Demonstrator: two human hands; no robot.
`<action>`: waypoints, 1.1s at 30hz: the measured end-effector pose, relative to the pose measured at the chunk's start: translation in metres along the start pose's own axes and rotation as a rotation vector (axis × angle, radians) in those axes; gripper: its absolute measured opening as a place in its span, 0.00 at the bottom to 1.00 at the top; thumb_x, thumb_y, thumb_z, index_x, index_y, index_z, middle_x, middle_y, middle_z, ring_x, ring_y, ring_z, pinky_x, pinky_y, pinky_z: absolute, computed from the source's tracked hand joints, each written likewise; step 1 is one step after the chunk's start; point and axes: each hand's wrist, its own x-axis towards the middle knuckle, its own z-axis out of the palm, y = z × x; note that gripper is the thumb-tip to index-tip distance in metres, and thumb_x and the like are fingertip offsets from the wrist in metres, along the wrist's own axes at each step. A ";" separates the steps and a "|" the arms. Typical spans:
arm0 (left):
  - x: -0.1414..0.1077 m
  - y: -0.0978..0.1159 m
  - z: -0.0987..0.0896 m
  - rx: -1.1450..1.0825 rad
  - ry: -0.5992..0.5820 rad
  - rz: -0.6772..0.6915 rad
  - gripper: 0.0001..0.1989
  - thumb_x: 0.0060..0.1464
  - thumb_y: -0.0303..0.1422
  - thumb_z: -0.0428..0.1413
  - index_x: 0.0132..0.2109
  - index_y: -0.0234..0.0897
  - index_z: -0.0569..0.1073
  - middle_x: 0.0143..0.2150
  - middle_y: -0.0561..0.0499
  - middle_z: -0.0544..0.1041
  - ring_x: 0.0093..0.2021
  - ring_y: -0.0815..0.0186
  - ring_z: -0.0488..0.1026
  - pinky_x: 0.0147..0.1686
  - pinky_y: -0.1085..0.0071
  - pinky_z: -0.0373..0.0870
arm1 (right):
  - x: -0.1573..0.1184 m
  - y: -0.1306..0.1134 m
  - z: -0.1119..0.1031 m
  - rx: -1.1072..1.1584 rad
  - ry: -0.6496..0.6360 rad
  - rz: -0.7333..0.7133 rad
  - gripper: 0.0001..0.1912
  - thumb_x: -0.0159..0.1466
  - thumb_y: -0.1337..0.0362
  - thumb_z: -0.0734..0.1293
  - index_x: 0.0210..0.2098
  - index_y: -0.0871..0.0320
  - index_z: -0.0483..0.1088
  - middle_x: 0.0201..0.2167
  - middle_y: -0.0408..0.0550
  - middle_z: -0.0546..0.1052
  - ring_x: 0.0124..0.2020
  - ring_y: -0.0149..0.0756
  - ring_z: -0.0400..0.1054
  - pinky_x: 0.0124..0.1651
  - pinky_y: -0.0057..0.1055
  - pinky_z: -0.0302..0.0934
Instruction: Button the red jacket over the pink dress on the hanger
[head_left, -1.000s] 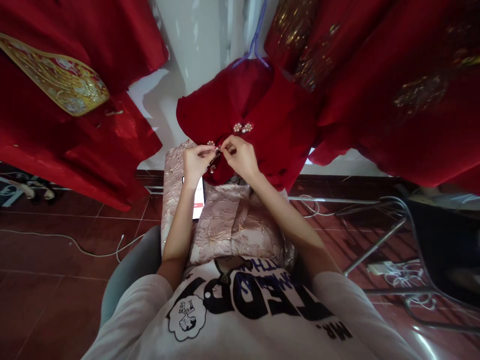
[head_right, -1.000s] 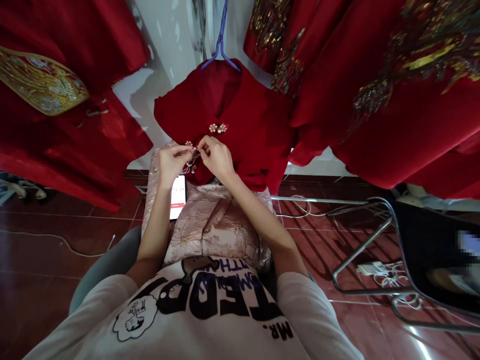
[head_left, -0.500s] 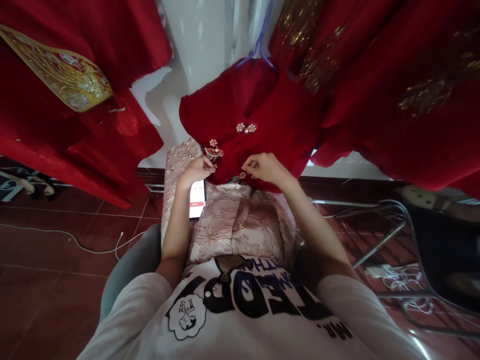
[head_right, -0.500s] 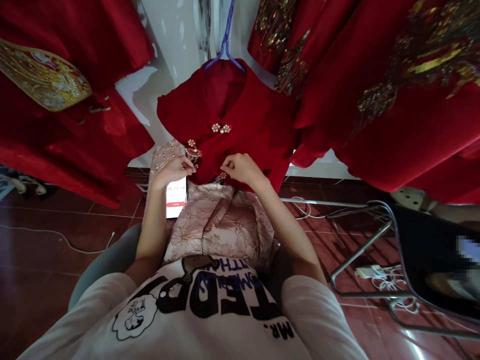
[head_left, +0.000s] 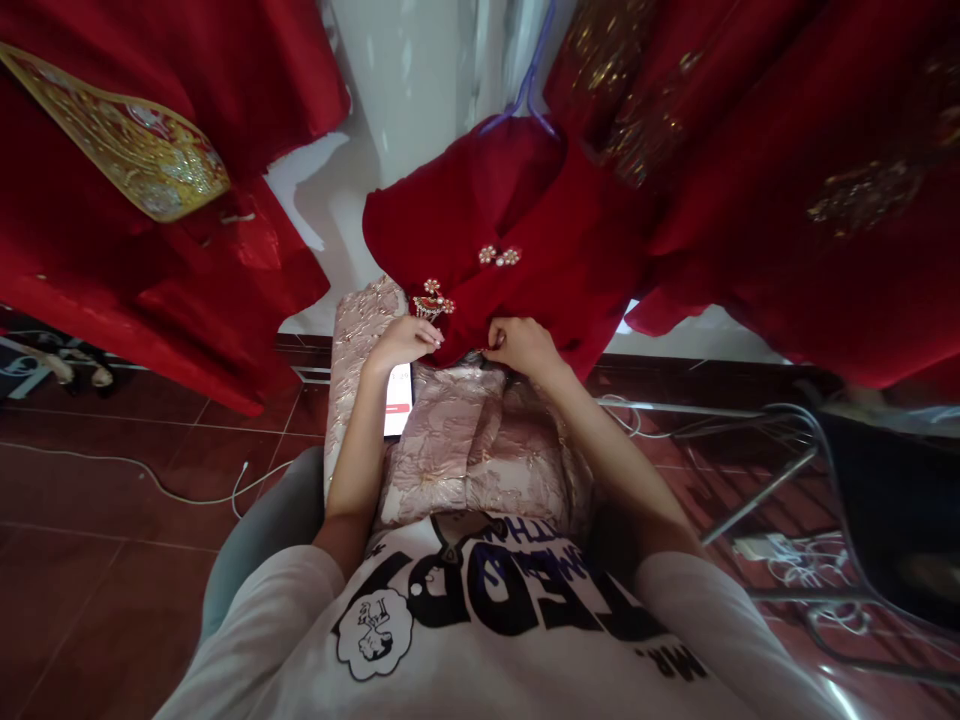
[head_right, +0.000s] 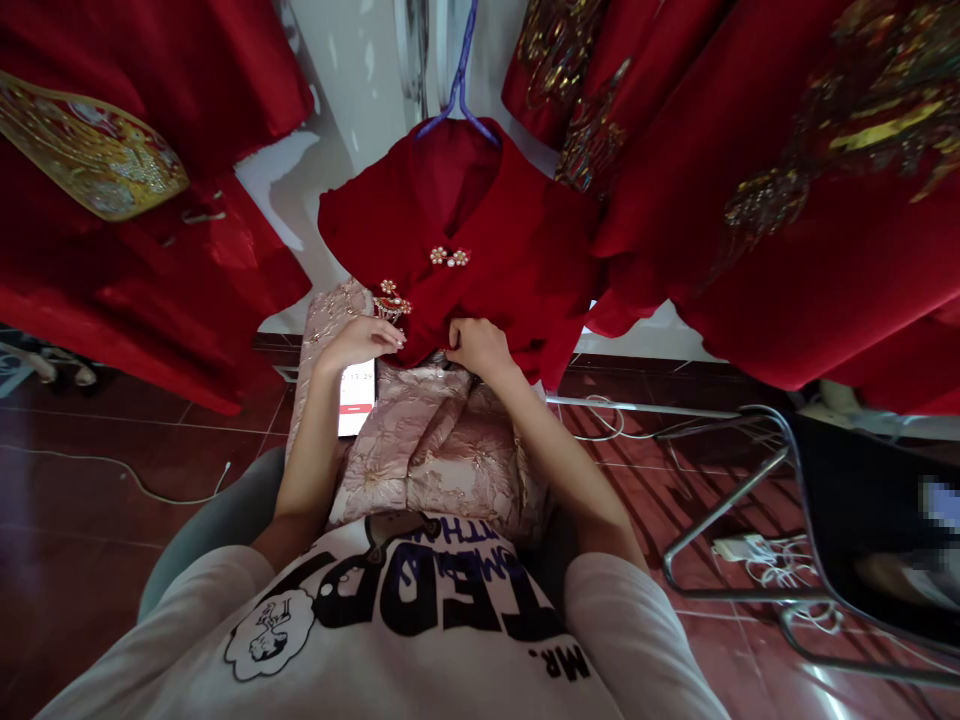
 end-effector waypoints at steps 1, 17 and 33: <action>0.000 0.000 0.000 -0.028 0.011 -0.001 0.11 0.43 0.16 0.60 0.32 0.33 0.83 0.31 0.48 0.84 0.34 0.65 0.81 0.39 0.71 0.76 | 0.001 0.003 -0.002 0.059 0.007 -0.018 0.07 0.59 0.70 0.75 0.33 0.56 0.74 0.37 0.46 0.83 0.43 0.42 0.79 0.43 0.33 0.68; 0.000 0.006 0.001 0.024 0.087 0.021 0.04 0.42 0.22 0.64 0.26 0.33 0.82 0.28 0.51 0.83 0.32 0.64 0.79 0.36 0.72 0.73 | 0.009 -0.012 0.025 0.592 0.021 -0.343 0.10 0.66 0.71 0.69 0.41 0.56 0.83 0.48 0.49 0.84 0.47 0.36 0.81 0.55 0.34 0.75; 0.012 -0.012 0.009 0.050 0.157 0.011 0.07 0.40 0.24 0.63 0.30 0.31 0.85 0.28 0.51 0.83 0.31 0.64 0.77 0.30 0.74 0.68 | 0.009 -0.008 0.029 0.453 -0.052 -0.380 0.14 0.68 0.69 0.68 0.51 0.59 0.81 0.55 0.53 0.81 0.53 0.39 0.78 0.57 0.35 0.75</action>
